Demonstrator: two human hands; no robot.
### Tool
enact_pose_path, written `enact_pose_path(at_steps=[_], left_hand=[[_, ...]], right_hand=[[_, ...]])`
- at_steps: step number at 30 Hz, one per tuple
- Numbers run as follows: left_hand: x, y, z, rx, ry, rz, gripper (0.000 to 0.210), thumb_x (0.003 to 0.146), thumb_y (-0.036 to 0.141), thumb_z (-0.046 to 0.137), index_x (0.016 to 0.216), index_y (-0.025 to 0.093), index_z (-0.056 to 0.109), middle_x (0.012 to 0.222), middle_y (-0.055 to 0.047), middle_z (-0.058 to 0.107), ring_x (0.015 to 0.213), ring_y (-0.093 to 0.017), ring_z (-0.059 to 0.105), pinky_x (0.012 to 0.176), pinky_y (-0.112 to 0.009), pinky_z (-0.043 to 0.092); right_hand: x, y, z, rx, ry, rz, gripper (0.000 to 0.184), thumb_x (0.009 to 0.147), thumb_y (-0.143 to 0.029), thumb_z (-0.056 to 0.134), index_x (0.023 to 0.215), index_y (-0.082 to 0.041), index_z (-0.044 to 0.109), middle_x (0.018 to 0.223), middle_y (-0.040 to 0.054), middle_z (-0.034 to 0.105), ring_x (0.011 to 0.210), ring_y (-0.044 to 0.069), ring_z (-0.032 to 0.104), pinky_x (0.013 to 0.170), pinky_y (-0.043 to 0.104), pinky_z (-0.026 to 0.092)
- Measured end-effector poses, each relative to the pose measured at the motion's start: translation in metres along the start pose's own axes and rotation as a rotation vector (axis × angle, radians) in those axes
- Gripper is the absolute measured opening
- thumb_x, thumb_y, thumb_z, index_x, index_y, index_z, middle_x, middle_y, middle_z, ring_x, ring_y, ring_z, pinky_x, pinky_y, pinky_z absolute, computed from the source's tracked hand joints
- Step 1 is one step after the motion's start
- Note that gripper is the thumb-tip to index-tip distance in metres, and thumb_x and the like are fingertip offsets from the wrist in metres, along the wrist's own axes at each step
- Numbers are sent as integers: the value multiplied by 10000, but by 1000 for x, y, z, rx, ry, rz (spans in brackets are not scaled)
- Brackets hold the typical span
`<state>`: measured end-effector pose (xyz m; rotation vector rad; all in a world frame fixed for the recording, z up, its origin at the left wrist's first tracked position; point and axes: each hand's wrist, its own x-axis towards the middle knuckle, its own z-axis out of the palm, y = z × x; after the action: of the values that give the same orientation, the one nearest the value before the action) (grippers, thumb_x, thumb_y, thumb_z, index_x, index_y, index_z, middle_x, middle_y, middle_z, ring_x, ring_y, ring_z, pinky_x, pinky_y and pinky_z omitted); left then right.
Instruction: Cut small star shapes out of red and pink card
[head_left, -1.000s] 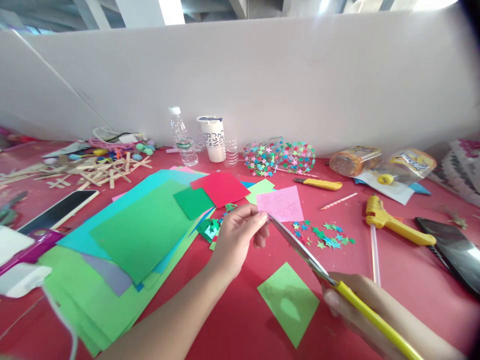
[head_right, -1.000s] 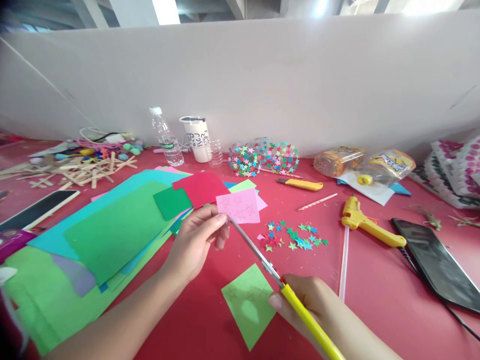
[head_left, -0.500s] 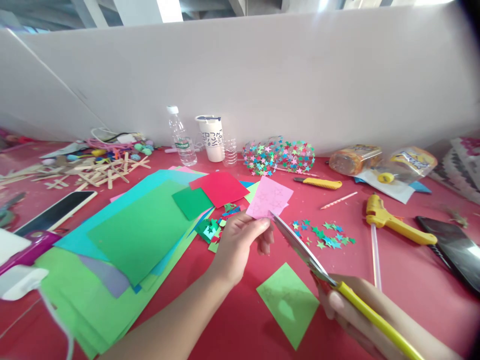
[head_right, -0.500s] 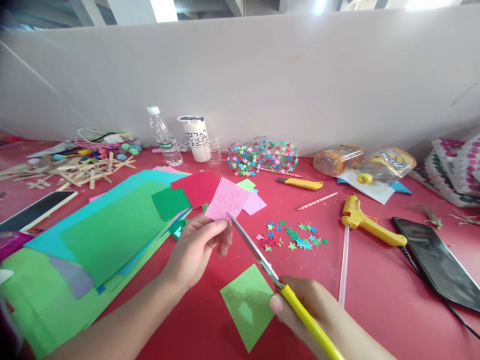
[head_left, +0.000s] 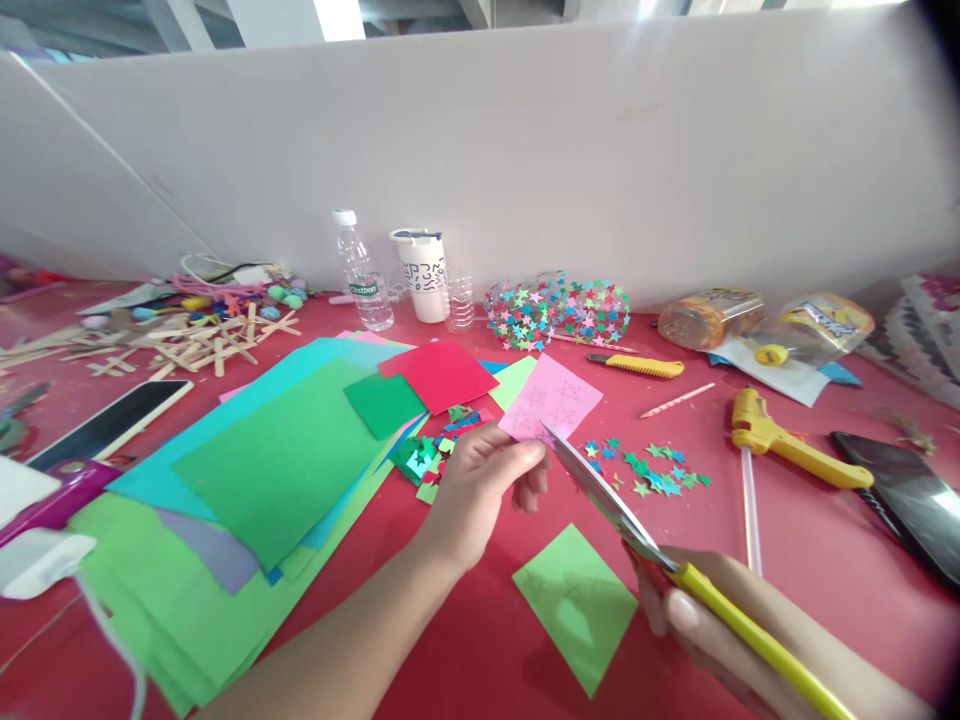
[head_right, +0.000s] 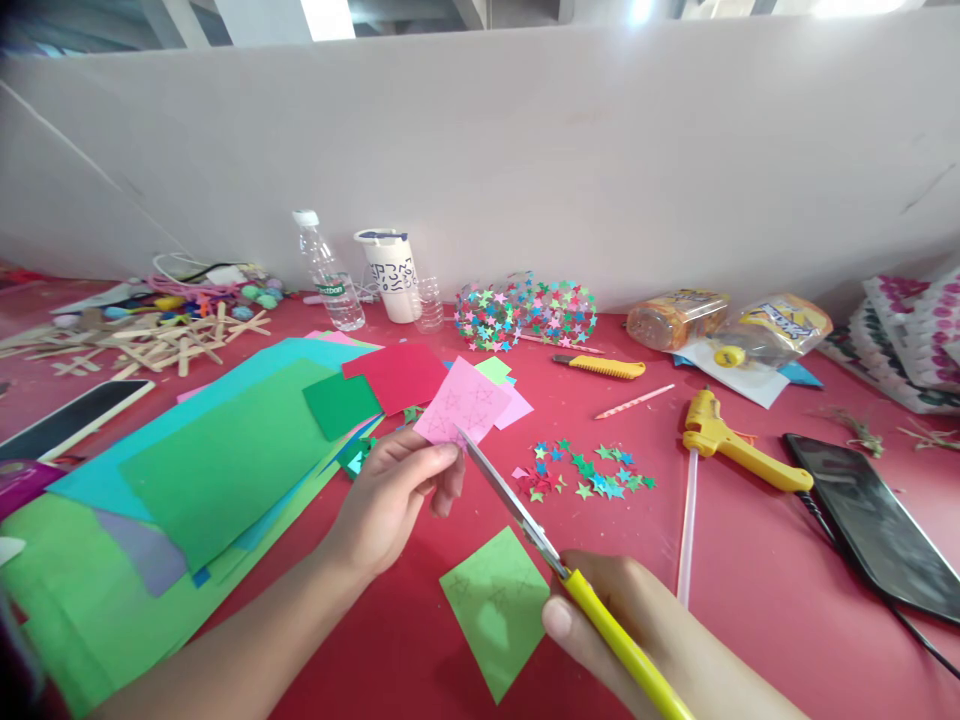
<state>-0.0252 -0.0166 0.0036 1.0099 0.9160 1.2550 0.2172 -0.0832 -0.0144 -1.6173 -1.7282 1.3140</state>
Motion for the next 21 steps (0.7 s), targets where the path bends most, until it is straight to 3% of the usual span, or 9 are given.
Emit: enact_pose_path(at_steps=[6, 10, 21], left_hand=[[-1, 0, 5, -25, 22, -35, 225, 780, 309, 678, 616, 158, 653, 560, -7, 620, 454, -87, 512, 453, -219, 392], [-1, -1, 8, -91, 26, -49, 215, 780, 299, 693, 623, 153, 669, 567, -8, 631, 453, -82, 522, 460, -215, 403], [-2, -1, 9, -133, 1, -44, 214, 803, 271, 692, 628, 149, 682, 573, -7, 641, 458, -76, 536, 467, -208, 404]], right_hand=[[8, -12, 7, 74, -19, -9, 665, 783, -852, 534, 784, -206, 693, 691, 40, 681, 622, 208, 628, 590, 259, 573], [10, -19, 10, 62, -64, -25, 673, 788, -867, 499, 664, -216, 619, 594, 13, 611, 555, 183, 571, 538, 246, 540], [12, -22, 8, 39, -72, -47, 719, 758, -918, 447, 631, -216, 534, 557, -42, 449, 516, 135, 406, 513, 250, 426]])
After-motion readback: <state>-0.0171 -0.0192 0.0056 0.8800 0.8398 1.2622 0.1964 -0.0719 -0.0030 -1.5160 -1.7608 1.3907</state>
